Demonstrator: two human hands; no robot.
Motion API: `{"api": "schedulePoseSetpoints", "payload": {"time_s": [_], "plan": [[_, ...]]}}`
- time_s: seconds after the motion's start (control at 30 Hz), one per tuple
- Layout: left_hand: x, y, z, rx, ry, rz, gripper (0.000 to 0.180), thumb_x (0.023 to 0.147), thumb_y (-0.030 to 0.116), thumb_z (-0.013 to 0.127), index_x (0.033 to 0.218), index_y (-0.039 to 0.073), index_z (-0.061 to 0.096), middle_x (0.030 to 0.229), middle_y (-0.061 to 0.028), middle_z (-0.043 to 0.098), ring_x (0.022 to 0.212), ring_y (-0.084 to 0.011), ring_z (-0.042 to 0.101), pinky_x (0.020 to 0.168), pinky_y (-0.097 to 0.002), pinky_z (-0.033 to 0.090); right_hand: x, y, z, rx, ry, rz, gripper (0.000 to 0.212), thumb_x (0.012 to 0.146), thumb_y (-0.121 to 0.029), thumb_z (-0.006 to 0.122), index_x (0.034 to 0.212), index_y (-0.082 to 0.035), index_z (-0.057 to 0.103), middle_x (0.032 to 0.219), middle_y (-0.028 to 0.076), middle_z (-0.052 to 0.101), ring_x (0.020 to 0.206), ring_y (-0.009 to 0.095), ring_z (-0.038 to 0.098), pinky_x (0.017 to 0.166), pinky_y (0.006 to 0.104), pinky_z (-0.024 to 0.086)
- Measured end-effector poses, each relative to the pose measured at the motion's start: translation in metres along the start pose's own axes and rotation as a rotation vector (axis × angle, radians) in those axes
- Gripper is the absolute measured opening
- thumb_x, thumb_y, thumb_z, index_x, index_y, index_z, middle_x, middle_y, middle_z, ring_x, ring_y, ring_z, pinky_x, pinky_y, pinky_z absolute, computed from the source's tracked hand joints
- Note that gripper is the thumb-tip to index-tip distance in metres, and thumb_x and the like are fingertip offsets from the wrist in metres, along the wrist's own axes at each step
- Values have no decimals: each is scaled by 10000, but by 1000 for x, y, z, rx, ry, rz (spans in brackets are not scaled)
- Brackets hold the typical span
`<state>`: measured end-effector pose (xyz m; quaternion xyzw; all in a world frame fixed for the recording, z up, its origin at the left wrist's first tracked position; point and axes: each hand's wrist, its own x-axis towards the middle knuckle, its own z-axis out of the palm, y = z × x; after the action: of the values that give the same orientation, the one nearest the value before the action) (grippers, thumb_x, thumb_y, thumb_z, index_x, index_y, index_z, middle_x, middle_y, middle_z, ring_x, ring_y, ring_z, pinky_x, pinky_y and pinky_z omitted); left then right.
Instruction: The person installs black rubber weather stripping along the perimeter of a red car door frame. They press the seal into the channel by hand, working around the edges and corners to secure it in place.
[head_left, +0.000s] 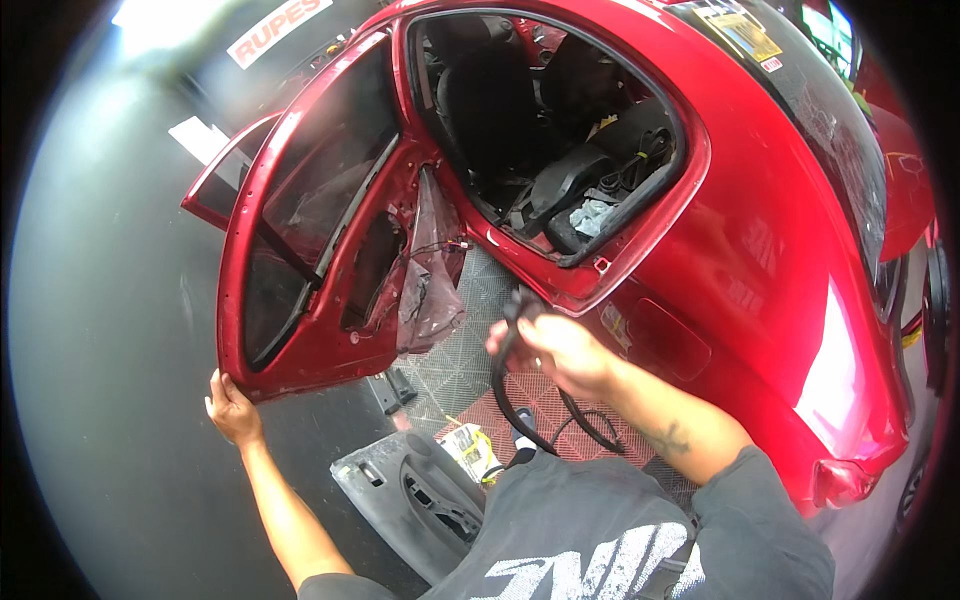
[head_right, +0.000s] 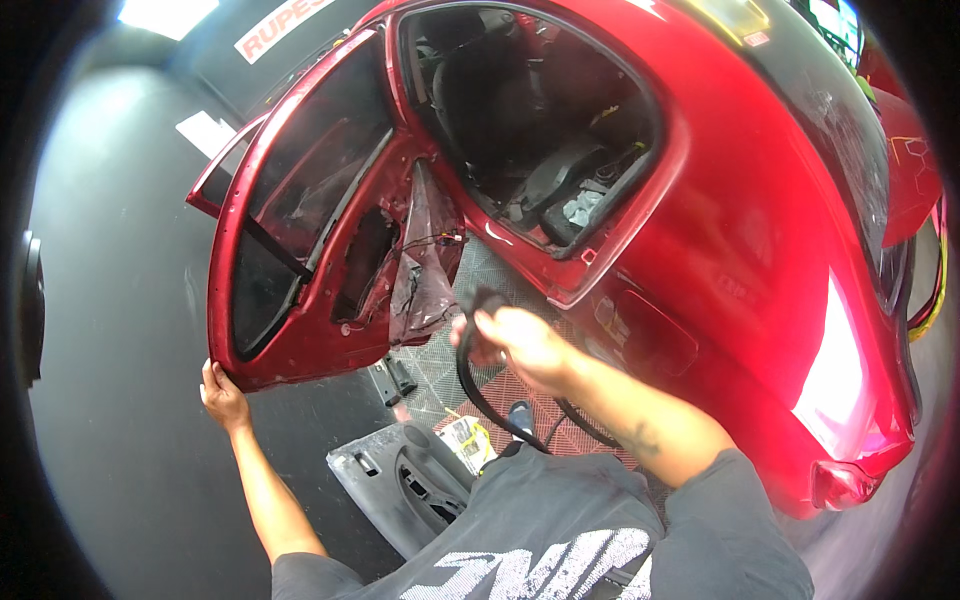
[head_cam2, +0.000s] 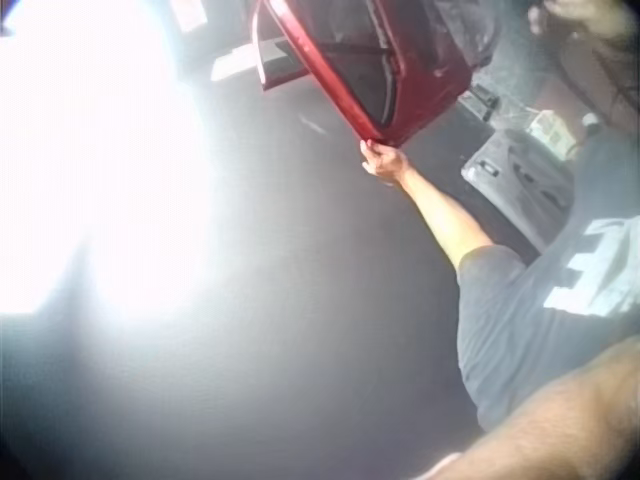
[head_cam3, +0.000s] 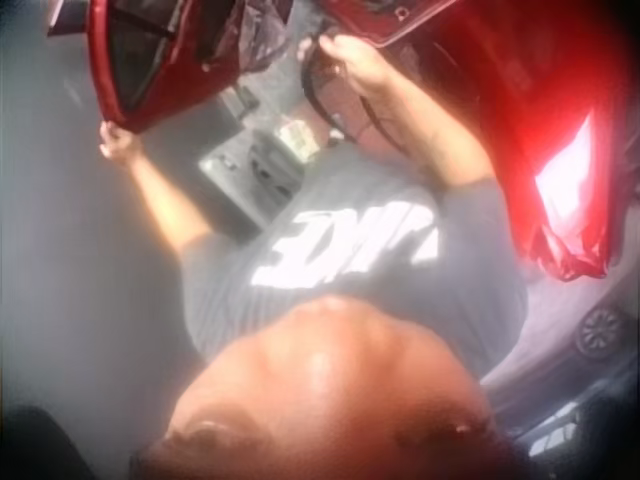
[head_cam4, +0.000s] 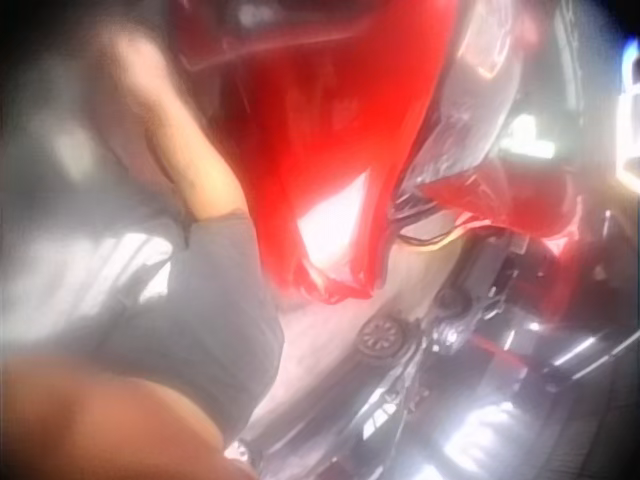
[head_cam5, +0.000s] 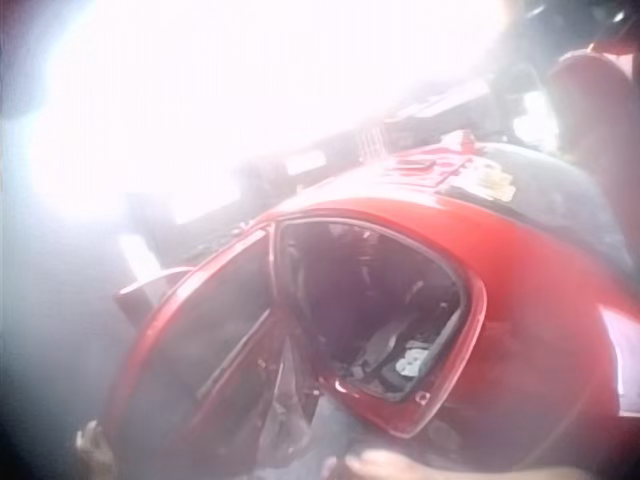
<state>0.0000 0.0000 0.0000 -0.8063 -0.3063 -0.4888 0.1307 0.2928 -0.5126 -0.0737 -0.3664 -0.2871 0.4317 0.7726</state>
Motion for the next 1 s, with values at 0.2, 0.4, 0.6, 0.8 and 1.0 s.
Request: {"api": "schedulePoseSetpoints", "payload": {"time_s": [0.2, 0.4, 0.6, 0.8, 1.0], "plan": [[43, 2, 8, -9, -203, -314, 492, 1059, 544, 500, 1276, 154, 706, 1132, -143, 760, 1079, -386, 710, 930, -489, 533, 98, -39, -28, 275, -35, -62, 331, 1115, -225, 484, 1301, -1, 641, 1312, 123, 671, 1172, 225, 648, 1051, 395, 514], [63, -9, 50, 246, -283, -412, 521, 1047, 586, 485, 1327, 201, 696, 1191, -145, 749, 1127, -377, 702, 937, -495, 538, 167, -22, -65, 330, 30, -55, 218, 1076, -199, 581, 1172, -26, 673, 1176, 116, 700, 1117, 260, 663, 1016, 412, 536], [125, -75, 88, 294, -258, -462, 476, 1056, 511, 529, 1329, 160, 702, 1206, -151, 748, 1136, -356, 710, 937, -472, 540, 280, -20, -50, 353, 37, 14, 254, 1075, -216, 564, 1189, -23, 683, 1160, 141, 728, 1062, 264, 698, 985, 416, 554], [89, -80, 114, -140, 6, -556, 481, 1019, 450, 655, 1272, 47, 730, 1125, -150, 772, 1008, -281, 726, 918, -375, 542, 379, -27, -53, 437, -257, 75, 424, 1102, -326, 460, 1260, -2, 683, 1207, 188, 738, 1063, 239, 707, 949, 373, 543], [90, 6, 114, 325, 595, -332, 321, 987, 214, 743, 1215, -5, 681, 1058, -110, 639, 806, -188, 526, 821, -334, 500, 457, -26, -36, 544, -467, 122, 455, 1119, -390, 391, 1107, -33, 673, 1039, 125, 705, 1018, 263, 691, 903, 392, 531]]}}
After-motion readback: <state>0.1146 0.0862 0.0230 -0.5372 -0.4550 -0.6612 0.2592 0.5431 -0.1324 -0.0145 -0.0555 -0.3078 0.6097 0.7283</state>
